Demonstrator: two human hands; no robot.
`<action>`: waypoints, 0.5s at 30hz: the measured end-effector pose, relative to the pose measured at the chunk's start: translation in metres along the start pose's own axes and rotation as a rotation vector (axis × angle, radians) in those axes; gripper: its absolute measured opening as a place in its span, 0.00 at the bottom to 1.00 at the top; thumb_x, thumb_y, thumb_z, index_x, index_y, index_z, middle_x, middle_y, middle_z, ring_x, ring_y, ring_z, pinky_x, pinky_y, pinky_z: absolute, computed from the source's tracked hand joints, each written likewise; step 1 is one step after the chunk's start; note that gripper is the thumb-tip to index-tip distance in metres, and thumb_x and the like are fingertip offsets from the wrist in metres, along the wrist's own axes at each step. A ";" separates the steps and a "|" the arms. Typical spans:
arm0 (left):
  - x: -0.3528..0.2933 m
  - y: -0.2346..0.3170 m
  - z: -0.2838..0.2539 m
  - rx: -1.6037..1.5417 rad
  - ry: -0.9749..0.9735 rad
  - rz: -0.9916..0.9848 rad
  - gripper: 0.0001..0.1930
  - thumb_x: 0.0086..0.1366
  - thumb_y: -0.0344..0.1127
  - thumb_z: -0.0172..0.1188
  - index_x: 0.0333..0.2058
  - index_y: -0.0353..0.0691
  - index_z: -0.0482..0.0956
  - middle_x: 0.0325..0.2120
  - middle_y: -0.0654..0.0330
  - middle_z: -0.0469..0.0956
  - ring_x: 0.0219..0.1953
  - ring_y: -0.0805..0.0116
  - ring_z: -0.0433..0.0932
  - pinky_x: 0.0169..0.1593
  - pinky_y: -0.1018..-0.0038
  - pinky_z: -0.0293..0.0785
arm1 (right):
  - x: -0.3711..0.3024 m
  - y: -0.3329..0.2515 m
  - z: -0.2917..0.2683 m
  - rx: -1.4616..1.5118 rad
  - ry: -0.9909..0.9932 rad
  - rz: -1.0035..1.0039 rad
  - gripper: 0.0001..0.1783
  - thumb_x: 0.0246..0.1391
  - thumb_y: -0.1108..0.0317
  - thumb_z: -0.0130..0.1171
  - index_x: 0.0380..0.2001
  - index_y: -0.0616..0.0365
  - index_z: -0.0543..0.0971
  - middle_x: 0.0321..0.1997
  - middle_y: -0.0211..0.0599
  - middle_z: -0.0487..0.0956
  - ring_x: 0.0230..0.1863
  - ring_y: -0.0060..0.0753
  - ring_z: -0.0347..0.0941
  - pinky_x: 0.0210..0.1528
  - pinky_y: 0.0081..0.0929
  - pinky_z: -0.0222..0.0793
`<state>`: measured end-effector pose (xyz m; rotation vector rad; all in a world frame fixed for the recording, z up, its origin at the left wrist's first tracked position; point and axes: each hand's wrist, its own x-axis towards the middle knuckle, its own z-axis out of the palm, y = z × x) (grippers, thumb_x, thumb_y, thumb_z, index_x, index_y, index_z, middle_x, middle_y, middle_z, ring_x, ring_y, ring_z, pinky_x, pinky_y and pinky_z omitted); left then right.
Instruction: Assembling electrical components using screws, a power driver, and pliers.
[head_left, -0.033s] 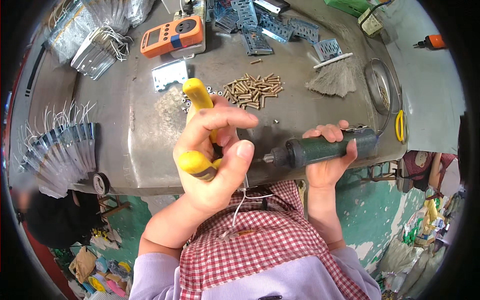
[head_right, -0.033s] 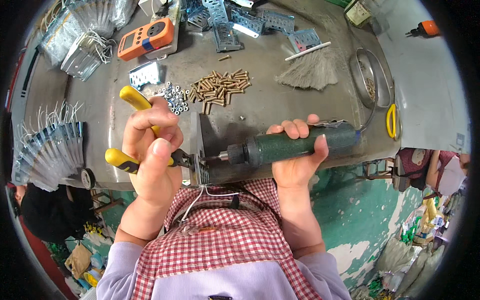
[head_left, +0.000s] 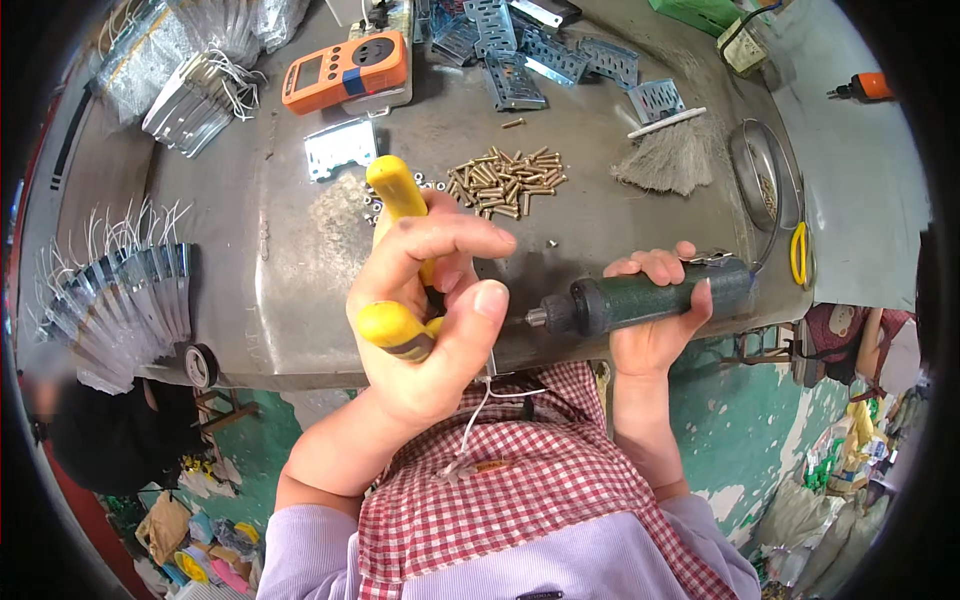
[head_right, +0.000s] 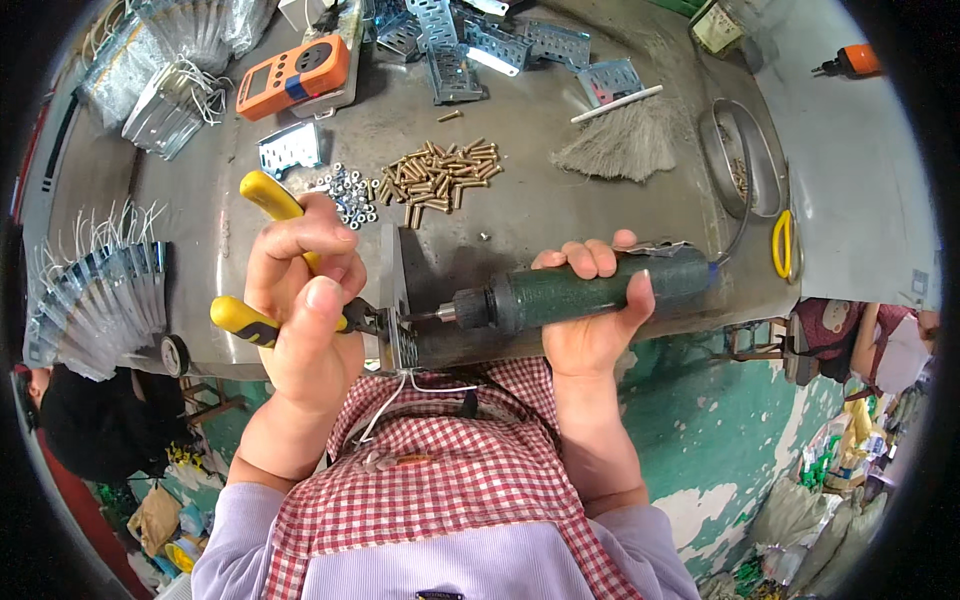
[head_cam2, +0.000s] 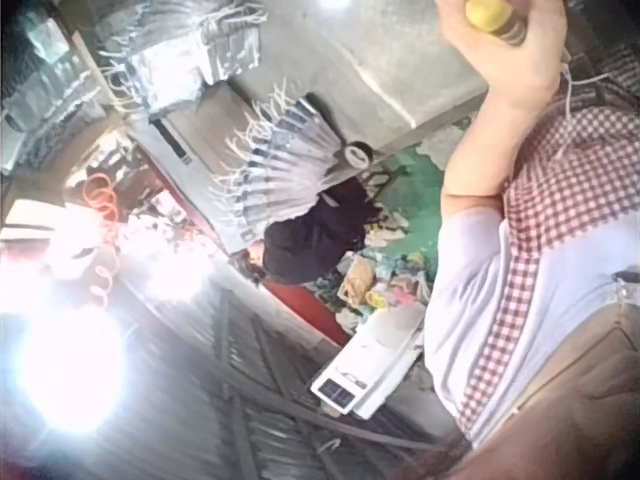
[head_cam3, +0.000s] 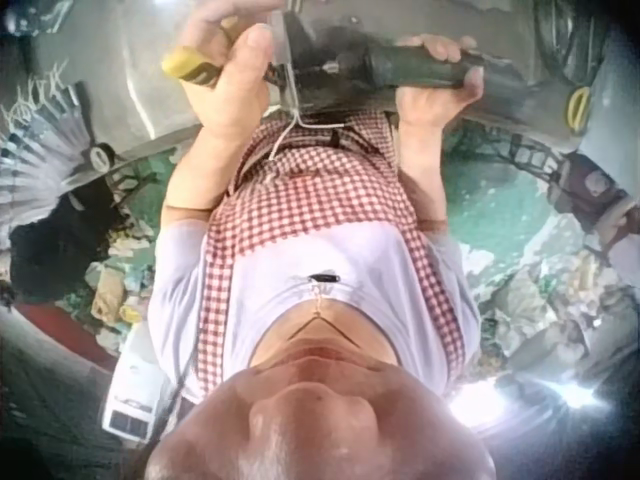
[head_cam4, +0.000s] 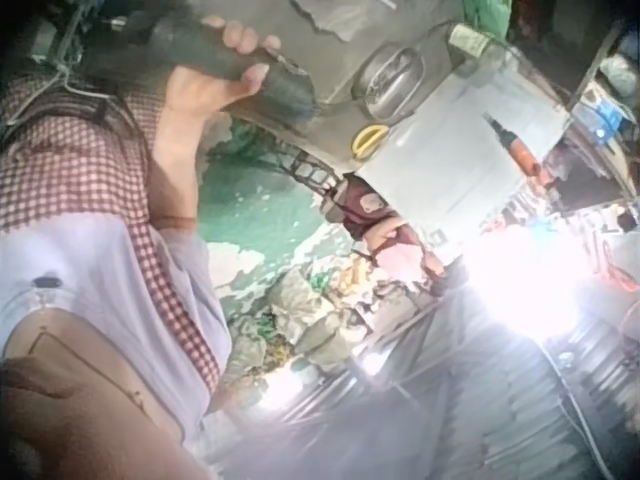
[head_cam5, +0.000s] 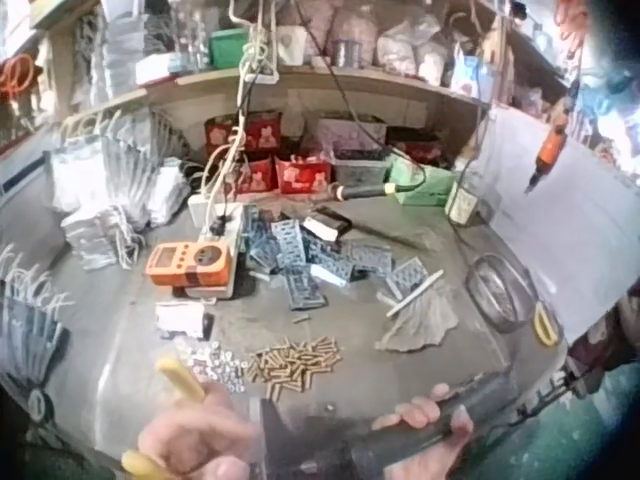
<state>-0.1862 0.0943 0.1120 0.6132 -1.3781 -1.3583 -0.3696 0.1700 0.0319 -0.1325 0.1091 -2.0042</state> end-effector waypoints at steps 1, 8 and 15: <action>0.000 0.001 0.001 0.001 0.012 -0.012 0.12 0.48 0.27 0.57 0.34 0.37 0.74 0.27 0.65 0.61 0.25 0.80 0.55 0.29 0.84 0.53 | 0.000 0.000 -0.001 0.018 -0.038 0.001 0.19 0.46 0.60 0.58 0.42 0.47 0.69 0.29 0.23 0.67 0.36 0.23 0.62 0.52 0.34 0.56; 0.002 0.001 -0.008 0.120 -0.047 0.031 0.18 0.48 0.36 0.59 0.39 0.38 0.72 0.31 0.62 0.61 0.27 0.77 0.57 0.31 0.82 0.56 | -0.002 -0.001 0.007 -0.070 0.059 0.006 0.21 0.47 0.60 0.58 0.45 0.48 0.68 0.30 0.23 0.67 0.37 0.23 0.63 0.52 0.36 0.56; -0.029 -0.022 -0.027 0.117 0.013 0.014 0.21 0.48 0.42 0.59 0.41 0.39 0.72 0.38 0.58 0.59 0.29 0.75 0.59 0.34 0.80 0.59 | -0.006 -0.003 0.006 0.022 0.150 0.018 0.23 0.46 0.62 0.60 0.46 0.50 0.67 0.31 0.24 0.67 0.38 0.24 0.64 0.52 0.37 0.56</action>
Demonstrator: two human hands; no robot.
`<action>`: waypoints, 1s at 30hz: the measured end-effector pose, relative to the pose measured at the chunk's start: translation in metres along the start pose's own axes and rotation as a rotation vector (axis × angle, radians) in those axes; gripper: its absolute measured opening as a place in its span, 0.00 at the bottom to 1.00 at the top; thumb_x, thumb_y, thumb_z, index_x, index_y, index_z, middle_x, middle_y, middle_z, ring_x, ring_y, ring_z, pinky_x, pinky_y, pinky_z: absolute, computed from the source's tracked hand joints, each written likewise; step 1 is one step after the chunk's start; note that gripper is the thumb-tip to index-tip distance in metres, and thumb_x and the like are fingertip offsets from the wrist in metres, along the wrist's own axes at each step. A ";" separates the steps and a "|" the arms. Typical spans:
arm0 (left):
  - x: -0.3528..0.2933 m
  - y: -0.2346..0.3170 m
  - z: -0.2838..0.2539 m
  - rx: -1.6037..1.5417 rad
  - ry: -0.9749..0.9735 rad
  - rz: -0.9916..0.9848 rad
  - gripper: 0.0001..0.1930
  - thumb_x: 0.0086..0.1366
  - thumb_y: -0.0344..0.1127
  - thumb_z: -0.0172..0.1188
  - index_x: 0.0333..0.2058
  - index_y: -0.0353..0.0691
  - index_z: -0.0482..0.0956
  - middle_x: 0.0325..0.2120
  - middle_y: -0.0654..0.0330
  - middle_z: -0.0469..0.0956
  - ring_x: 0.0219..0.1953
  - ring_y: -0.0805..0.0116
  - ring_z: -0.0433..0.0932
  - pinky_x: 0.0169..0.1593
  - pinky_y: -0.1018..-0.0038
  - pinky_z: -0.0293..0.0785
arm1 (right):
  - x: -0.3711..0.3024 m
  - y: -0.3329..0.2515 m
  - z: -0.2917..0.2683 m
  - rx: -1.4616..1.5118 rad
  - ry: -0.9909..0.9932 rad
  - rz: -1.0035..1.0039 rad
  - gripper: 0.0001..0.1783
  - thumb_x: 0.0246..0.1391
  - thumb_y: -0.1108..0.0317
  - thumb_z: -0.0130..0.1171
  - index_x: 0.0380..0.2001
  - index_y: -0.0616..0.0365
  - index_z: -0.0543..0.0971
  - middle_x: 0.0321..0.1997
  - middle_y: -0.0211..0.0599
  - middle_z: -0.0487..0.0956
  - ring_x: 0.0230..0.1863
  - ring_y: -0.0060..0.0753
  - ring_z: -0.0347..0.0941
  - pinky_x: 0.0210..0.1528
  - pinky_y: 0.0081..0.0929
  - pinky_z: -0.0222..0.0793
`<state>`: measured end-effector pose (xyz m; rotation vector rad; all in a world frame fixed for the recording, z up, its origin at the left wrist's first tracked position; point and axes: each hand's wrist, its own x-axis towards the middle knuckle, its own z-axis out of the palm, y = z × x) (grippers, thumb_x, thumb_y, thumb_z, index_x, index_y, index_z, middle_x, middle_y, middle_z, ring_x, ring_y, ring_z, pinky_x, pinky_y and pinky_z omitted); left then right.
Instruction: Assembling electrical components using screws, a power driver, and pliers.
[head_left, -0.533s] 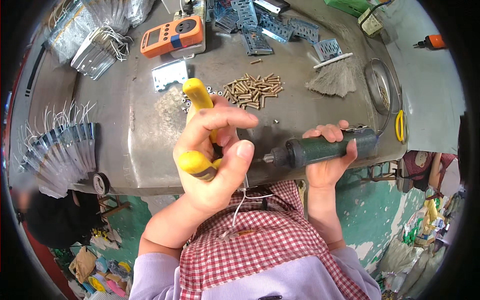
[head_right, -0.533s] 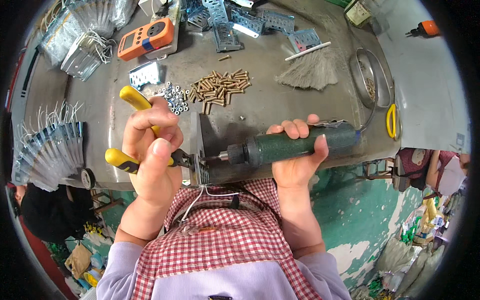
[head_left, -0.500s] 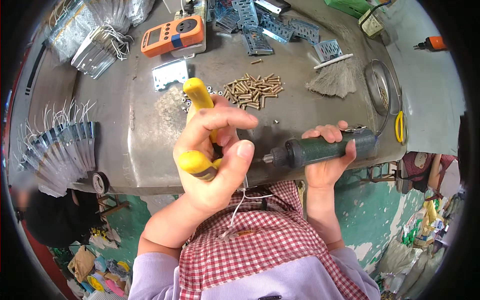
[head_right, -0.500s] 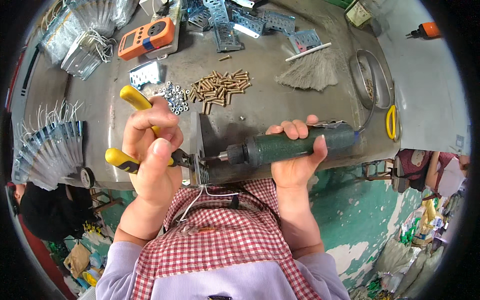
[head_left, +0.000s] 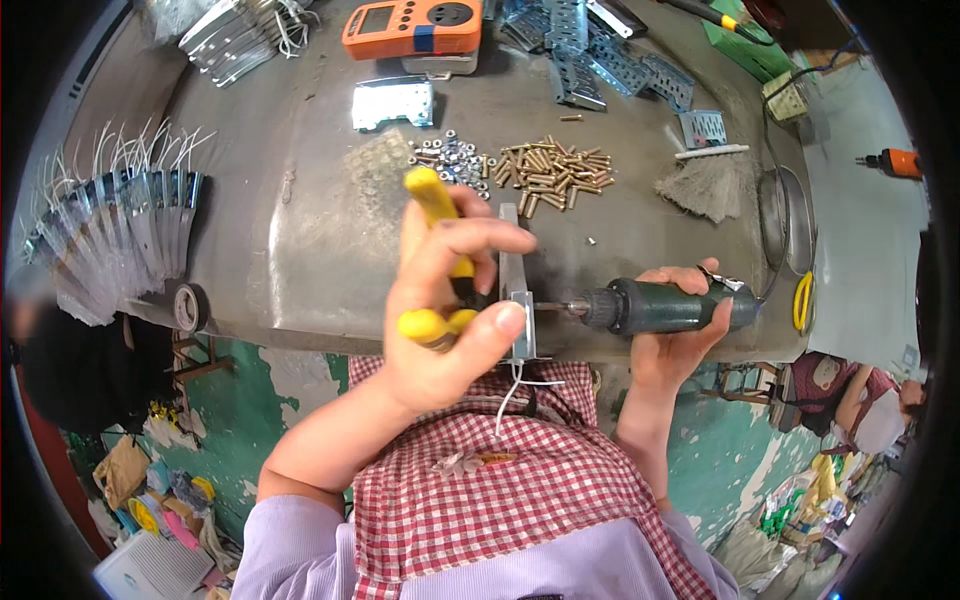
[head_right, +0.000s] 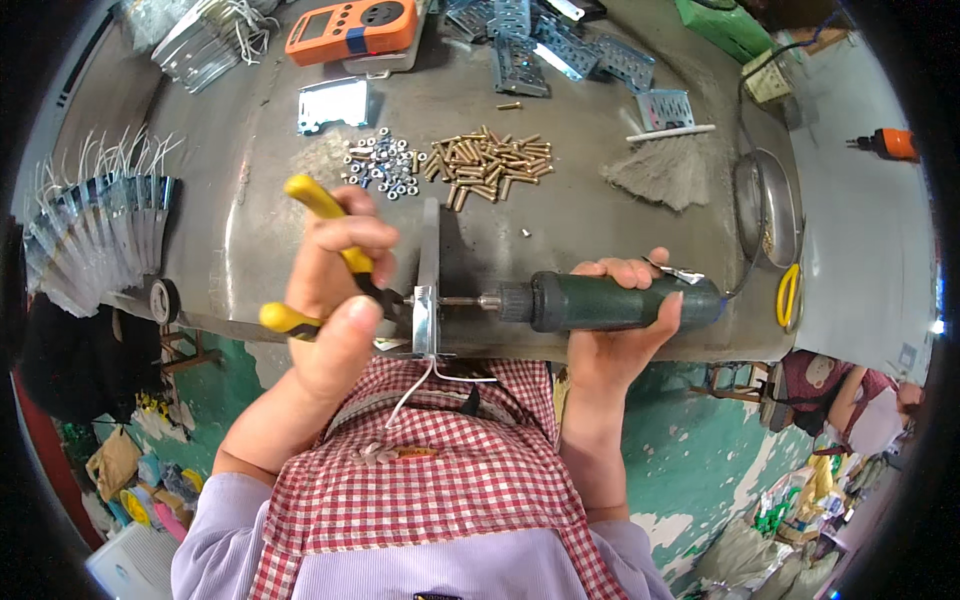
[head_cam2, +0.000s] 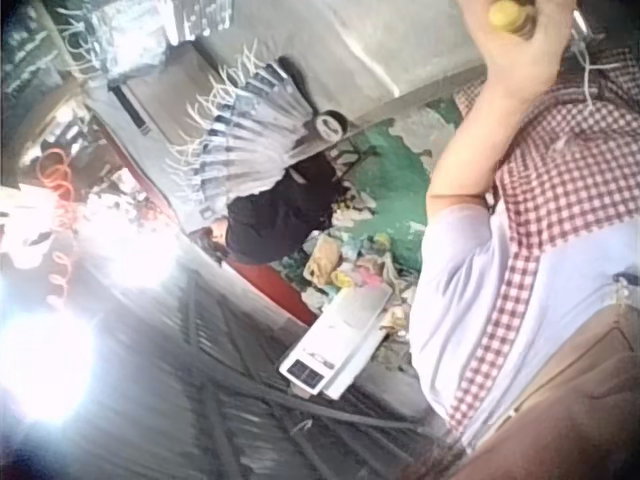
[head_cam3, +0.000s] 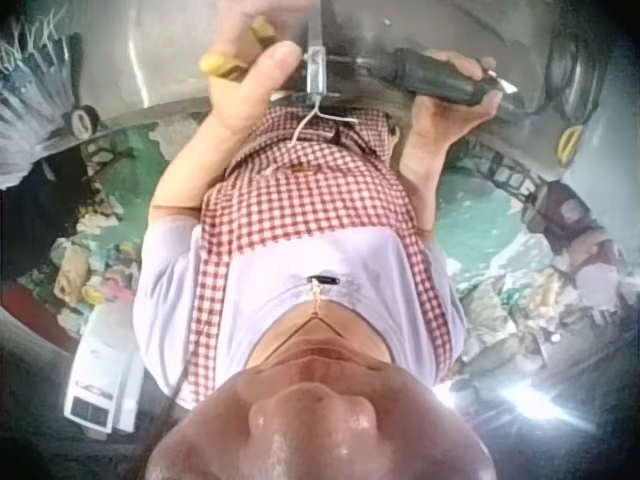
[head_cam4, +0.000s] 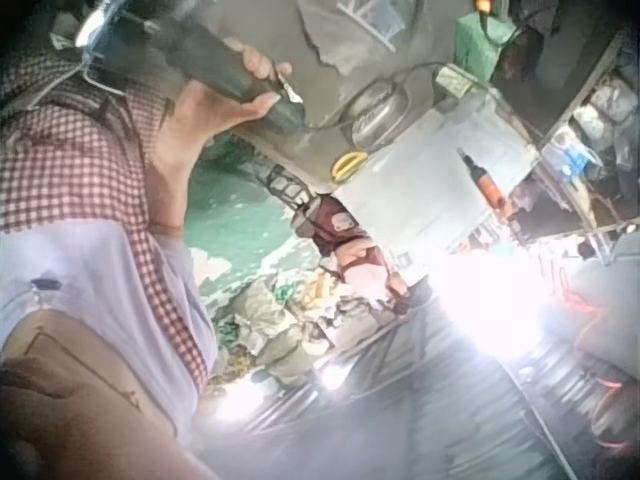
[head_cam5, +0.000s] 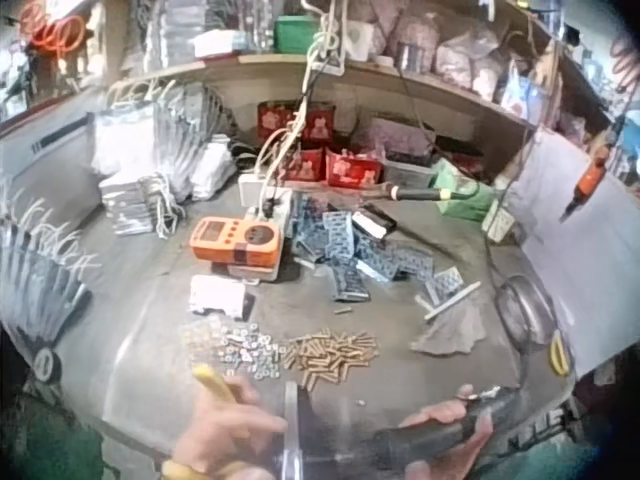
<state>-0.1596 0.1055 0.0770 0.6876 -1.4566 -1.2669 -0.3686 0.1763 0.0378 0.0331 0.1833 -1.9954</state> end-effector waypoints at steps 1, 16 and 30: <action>-0.003 -0.003 0.005 -0.059 0.026 -0.006 0.19 0.49 0.39 0.59 0.40 0.39 0.72 0.38 0.58 0.60 0.29 0.76 0.59 0.34 0.81 0.60 | -0.001 0.001 0.000 -0.008 0.005 -0.005 0.23 0.46 0.62 0.60 0.46 0.50 0.67 0.31 0.23 0.67 0.38 0.24 0.64 0.53 0.37 0.56; -0.001 -0.024 0.009 -0.078 0.121 0.039 0.09 0.55 0.38 0.53 0.30 0.39 0.69 0.33 0.59 0.59 0.28 0.77 0.58 0.29 0.82 0.59 | -0.010 -0.009 -0.010 -0.292 -0.030 -0.044 0.22 0.50 0.60 0.55 0.48 0.49 0.65 0.30 0.29 0.70 0.37 0.29 0.65 0.51 0.38 0.57; 0.004 -0.018 0.017 -0.320 0.135 -0.050 0.10 0.53 0.39 0.51 0.29 0.39 0.66 0.29 0.61 0.58 0.27 0.76 0.57 0.29 0.82 0.57 | -0.011 0.001 -0.014 -0.292 0.016 -0.080 0.19 0.48 0.57 0.57 0.43 0.47 0.66 0.29 0.24 0.70 0.34 0.25 0.64 0.50 0.34 0.57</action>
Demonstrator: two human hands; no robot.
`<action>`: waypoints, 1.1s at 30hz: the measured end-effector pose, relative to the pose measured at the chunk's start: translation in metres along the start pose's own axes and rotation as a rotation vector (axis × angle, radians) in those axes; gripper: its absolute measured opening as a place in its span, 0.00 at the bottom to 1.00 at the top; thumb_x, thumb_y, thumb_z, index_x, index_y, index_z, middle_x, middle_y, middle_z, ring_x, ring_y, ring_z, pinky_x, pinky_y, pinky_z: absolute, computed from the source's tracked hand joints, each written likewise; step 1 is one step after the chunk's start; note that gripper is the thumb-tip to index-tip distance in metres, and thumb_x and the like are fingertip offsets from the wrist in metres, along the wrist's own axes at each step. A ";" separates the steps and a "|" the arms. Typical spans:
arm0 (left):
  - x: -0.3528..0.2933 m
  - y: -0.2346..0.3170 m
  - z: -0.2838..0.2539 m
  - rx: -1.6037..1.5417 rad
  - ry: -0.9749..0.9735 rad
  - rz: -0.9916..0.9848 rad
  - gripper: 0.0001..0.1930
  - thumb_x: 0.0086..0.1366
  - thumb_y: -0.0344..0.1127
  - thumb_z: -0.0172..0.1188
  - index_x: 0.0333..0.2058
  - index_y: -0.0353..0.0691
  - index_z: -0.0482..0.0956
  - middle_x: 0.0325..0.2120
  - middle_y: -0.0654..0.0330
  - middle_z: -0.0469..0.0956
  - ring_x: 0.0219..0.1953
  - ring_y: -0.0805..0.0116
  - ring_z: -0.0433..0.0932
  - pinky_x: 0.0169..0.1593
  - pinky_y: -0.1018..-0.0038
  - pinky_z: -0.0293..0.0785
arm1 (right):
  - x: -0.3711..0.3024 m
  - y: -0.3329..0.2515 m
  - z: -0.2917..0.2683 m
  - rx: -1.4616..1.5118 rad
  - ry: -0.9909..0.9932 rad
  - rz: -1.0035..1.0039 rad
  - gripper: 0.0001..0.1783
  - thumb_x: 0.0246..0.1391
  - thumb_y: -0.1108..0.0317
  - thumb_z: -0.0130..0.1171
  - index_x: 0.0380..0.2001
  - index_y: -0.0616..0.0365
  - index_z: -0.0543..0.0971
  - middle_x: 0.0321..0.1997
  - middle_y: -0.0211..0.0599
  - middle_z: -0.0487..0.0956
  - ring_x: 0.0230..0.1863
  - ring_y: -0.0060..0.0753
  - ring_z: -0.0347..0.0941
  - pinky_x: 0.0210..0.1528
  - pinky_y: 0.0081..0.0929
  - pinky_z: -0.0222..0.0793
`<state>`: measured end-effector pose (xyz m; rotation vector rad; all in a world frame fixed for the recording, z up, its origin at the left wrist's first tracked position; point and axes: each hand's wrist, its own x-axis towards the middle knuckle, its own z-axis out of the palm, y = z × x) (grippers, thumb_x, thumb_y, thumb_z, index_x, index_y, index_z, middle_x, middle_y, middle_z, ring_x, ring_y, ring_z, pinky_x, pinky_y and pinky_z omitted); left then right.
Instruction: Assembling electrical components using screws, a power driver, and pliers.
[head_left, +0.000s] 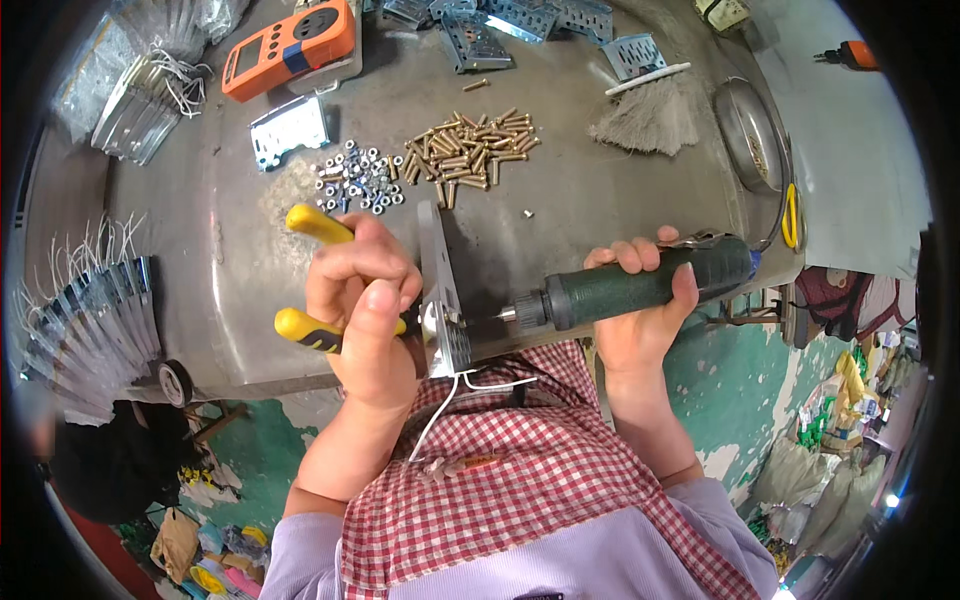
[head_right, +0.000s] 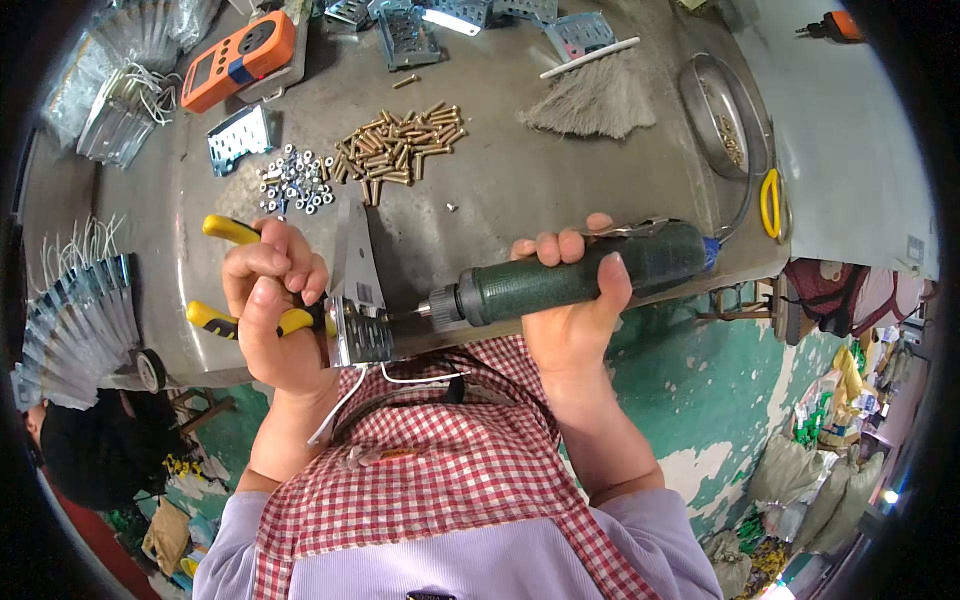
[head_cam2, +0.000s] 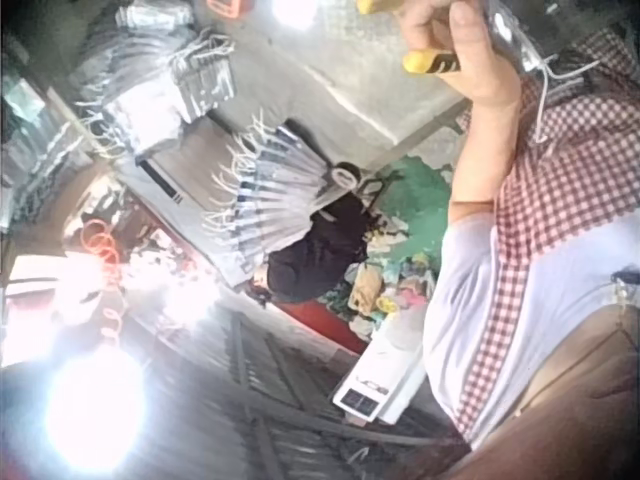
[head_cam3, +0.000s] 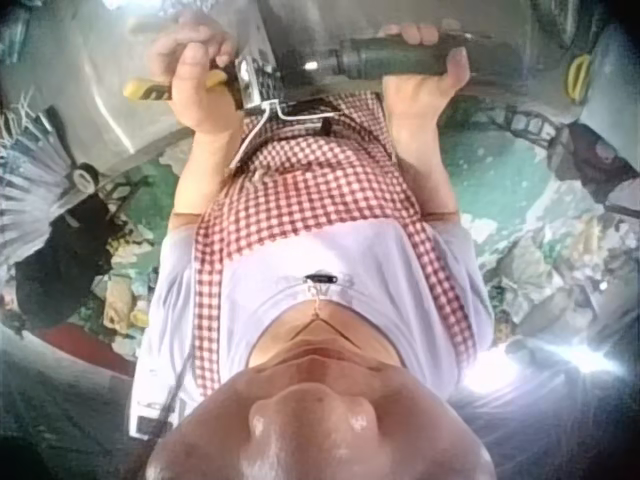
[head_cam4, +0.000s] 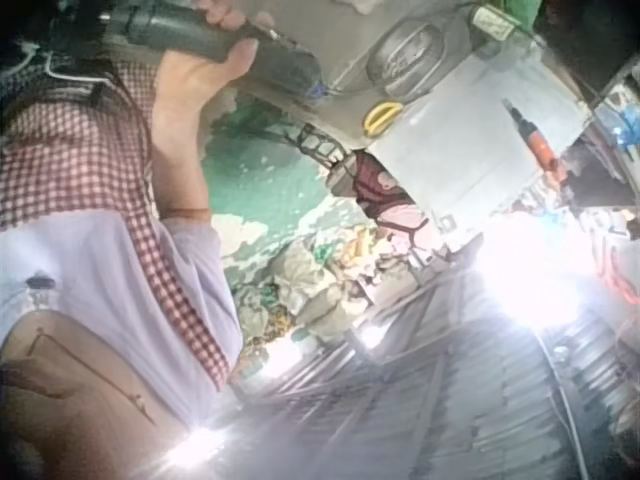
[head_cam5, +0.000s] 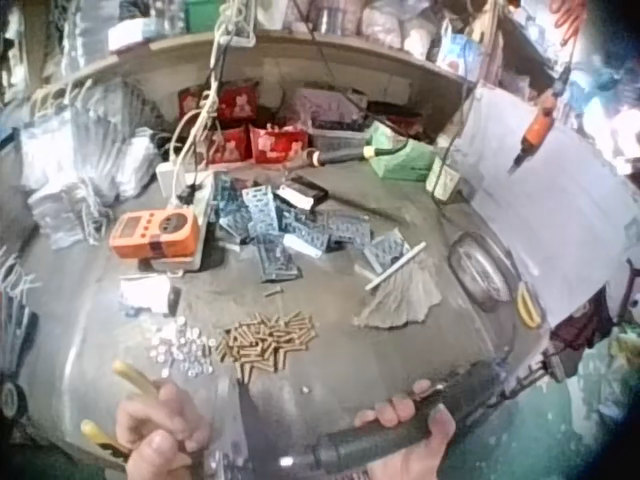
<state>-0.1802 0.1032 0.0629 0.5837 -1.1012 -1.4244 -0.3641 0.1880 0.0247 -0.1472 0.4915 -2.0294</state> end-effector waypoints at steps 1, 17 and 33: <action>0.000 0.000 0.000 -0.001 0.003 0.000 0.10 0.53 0.39 0.51 0.29 0.39 0.66 0.29 0.61 0.58 0.27 0.76 0.57 0.29 0.82 0.57 | 0.000 0.000 0.000 0.005 -0.011 -0.004 0.20 0.47 0.56 0.57 0.43 0.47 0.66 0.28 0.24 0.70 0.34 0.25 0.64 0.50 0.34 0.56; 0.010 0.047 -0.036 0.861 0.110 0.281 0.20 0.55 0.36 0.48 0.46 0.34 0.68 0.55 0.53 0.56 0.50 0.67 0.63 0.48 0.73 0.61 | 0.010 -0.007 -0.002 0.005 -0.065 0.020 0.23 0.48 0.55 0.57 0.47 0.47 0.66 0.29 0.25 0.70 0.34 0.24 0.64 0.54 0.37 0.53; 0.028 0.050 -0.048 0.650 -0.390 -0.012 0.18 0.54 0.37 0.57 0.42 0.33 0.70 0.38 0.52 0.75 0.35 0.63 0.76 0.38 0.71 0.72 | 0.143 -0.080 0.045 -2.125 0.002 -0.723 0.34 0.48 0.66 0.57 0.56 0.64 0.57 0.42 0.55 0.71 0.41 0.52 0.69 0.48 0.42 0.62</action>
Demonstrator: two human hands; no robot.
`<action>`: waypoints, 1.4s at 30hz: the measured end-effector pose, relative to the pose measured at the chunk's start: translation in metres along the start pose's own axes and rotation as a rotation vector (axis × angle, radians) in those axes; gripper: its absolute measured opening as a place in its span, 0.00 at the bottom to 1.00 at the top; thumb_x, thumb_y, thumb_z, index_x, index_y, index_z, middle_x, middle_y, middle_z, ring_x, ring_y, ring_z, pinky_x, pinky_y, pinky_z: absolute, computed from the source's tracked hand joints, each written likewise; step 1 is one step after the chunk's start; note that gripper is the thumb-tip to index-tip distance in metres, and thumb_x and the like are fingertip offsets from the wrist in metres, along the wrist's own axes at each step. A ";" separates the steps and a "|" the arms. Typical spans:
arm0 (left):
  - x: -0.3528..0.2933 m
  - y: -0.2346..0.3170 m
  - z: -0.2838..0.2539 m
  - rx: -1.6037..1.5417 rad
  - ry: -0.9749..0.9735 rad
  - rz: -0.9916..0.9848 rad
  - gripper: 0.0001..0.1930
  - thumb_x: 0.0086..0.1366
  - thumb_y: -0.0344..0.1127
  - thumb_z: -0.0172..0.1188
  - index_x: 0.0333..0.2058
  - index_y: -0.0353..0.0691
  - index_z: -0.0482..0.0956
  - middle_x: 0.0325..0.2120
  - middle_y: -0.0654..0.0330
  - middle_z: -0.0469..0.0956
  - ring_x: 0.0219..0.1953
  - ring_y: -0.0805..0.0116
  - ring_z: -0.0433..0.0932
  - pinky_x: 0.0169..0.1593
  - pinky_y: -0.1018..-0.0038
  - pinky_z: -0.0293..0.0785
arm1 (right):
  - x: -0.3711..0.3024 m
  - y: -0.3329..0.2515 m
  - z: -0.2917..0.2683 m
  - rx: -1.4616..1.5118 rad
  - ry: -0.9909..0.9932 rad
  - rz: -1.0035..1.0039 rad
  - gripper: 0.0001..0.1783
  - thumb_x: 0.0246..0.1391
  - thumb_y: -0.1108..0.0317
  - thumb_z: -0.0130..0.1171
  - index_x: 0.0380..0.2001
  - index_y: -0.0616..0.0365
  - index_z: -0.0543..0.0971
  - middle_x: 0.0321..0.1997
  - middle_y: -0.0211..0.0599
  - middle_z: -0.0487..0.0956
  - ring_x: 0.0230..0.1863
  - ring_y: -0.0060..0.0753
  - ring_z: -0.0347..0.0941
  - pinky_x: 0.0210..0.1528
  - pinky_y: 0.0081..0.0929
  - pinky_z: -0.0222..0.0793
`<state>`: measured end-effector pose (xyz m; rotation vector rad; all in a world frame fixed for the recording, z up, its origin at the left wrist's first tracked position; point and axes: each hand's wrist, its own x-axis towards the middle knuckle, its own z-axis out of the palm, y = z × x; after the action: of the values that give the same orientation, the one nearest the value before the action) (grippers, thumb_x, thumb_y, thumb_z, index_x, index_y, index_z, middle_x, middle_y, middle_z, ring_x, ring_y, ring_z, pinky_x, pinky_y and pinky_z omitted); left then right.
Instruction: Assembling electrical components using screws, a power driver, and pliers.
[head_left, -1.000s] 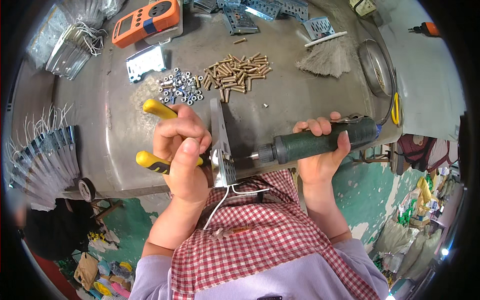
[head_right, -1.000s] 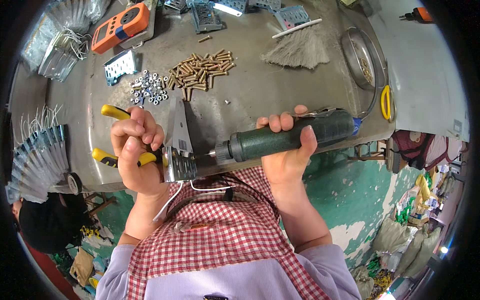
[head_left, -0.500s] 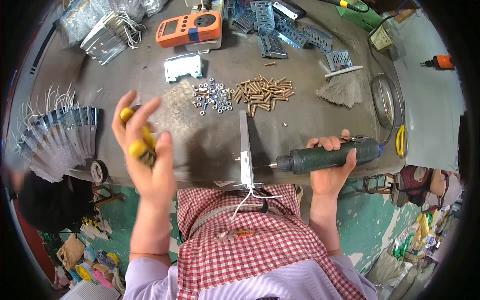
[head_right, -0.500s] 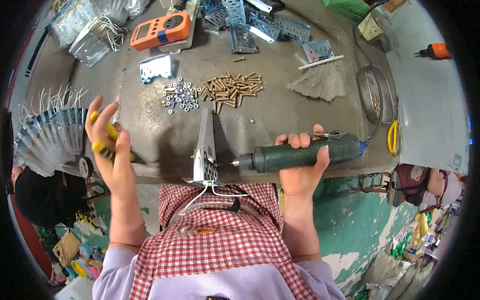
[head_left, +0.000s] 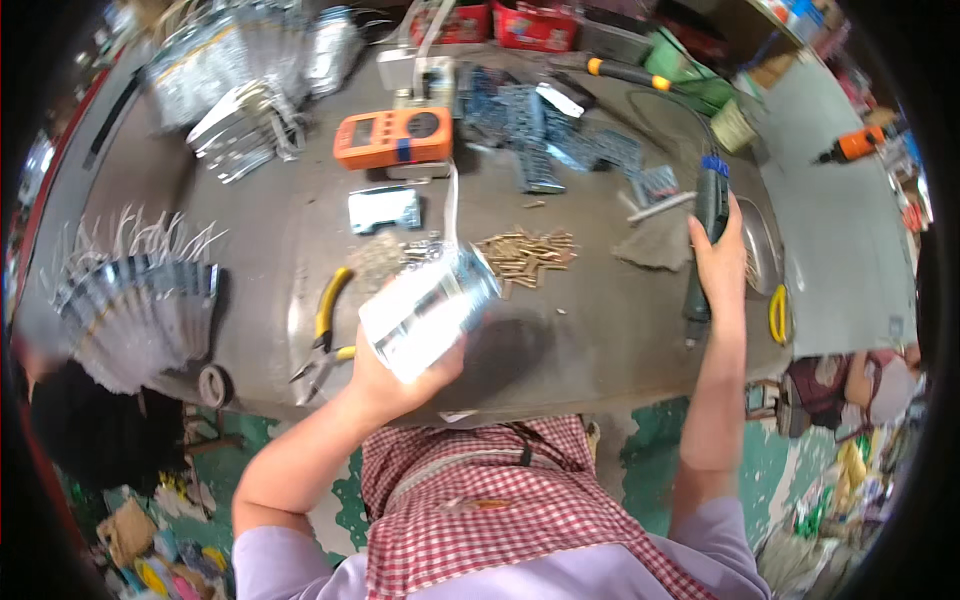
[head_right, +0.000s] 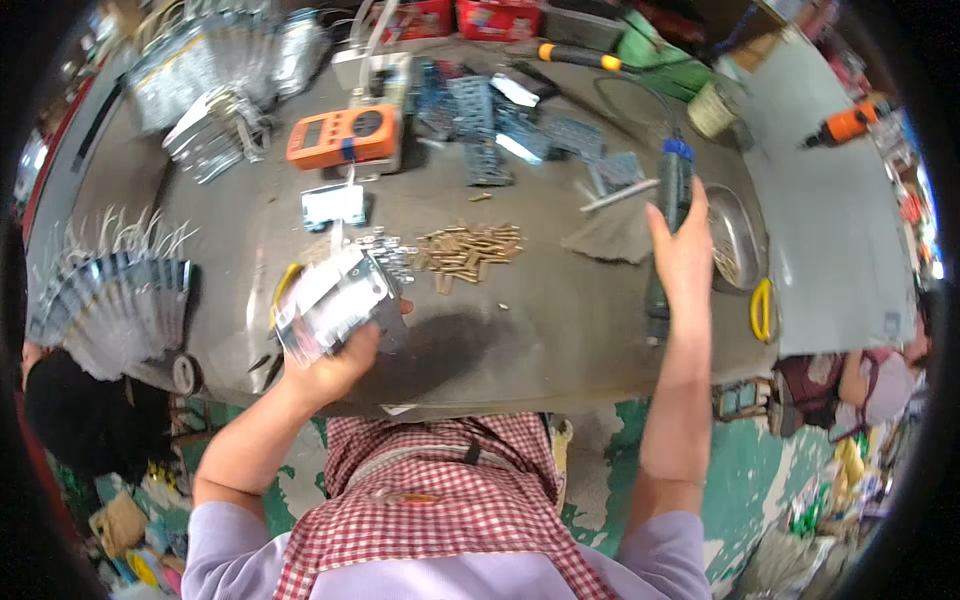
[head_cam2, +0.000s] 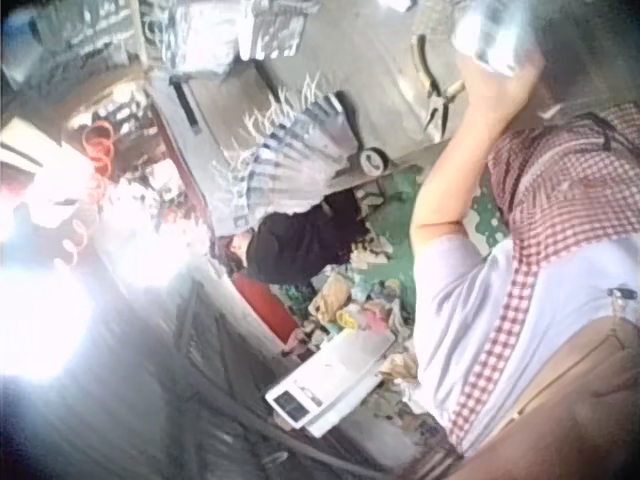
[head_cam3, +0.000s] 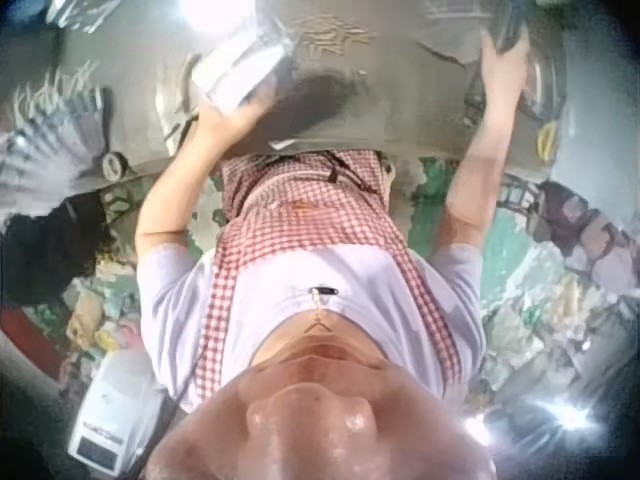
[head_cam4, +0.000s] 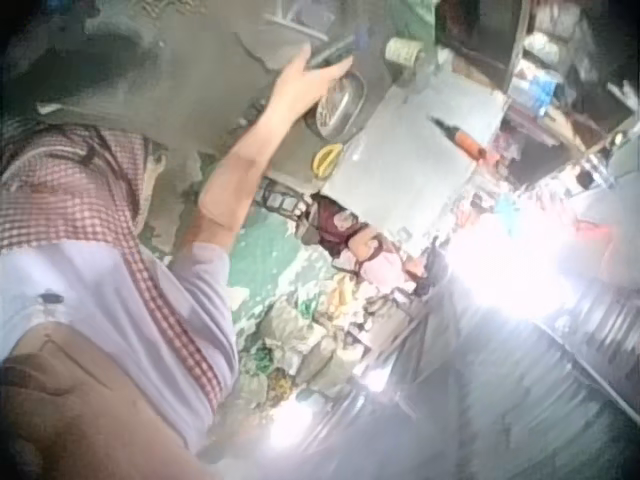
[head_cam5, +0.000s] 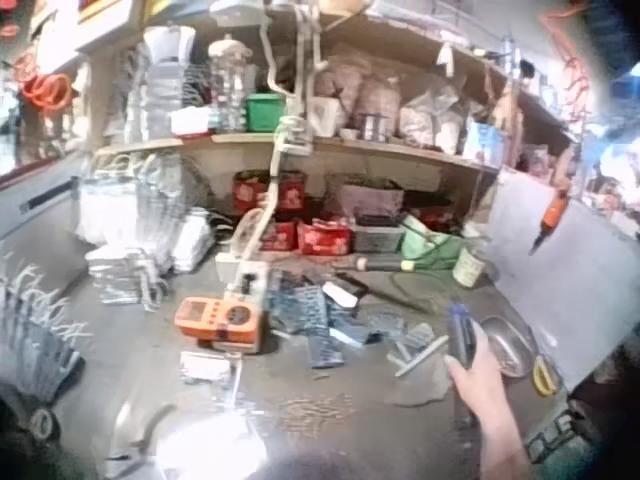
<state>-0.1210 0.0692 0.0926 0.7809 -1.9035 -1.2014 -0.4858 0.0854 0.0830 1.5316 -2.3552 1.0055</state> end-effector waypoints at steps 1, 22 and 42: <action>-0.002 0.007 -0.003 -0.319 0.125 -0.164 0.19 0.56 0.38 0.55 0.42 0.32 0.69 0.35 0.52 0.75 0.34 0.65 0.76 0.37 0.71 0.72 | 0.002 0.011 0.000 -0.195 0.014 -0.148 0.35 0.45 0.68 0.58 0.55 0.67 0.57 0.49 0.59 0.67 0.49 0.56 0.64 0.53 0.40 0.58; -0.060 -0.021 -0.181 1.564 1.067 -0.101 0.27 0.42 0.36 0.68 0.41 0.35 0.68 0.42 0.52 0.68 0.45 0.53 0.67 0.47 0.64 0.65 | -0.055 -0.110 0.009 0.823 -0.911 0.037 0.22 0.40 0.81 0.53 0.45 0.63 0.73 0.47 0.37 0.72 0.50 0.28 0.66 0.50 0.24 0.62; 0.064 -0.007 -0.112 -0.047 0.435 -0.185 0.08 0.54 0.25 0.54 0.35 0.37 0.71 0.31 0.62 0.74 0.36 0.74 0.73 0.39 0.78 0.69 | -0.156 -0.111 0.005 0.809 -0.732 0.021 0.31 0.40 0.80 0.54 0.52 0.52 0.66 0.47 0.46 0.73 0.47 0.44 0.72 0.47 0.32 0.67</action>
<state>-0.0615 -0.0376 0.1349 1.1111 -1.4675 -1.0738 -0.3172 0.1715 0.0562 2.5124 -2.5092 1.7979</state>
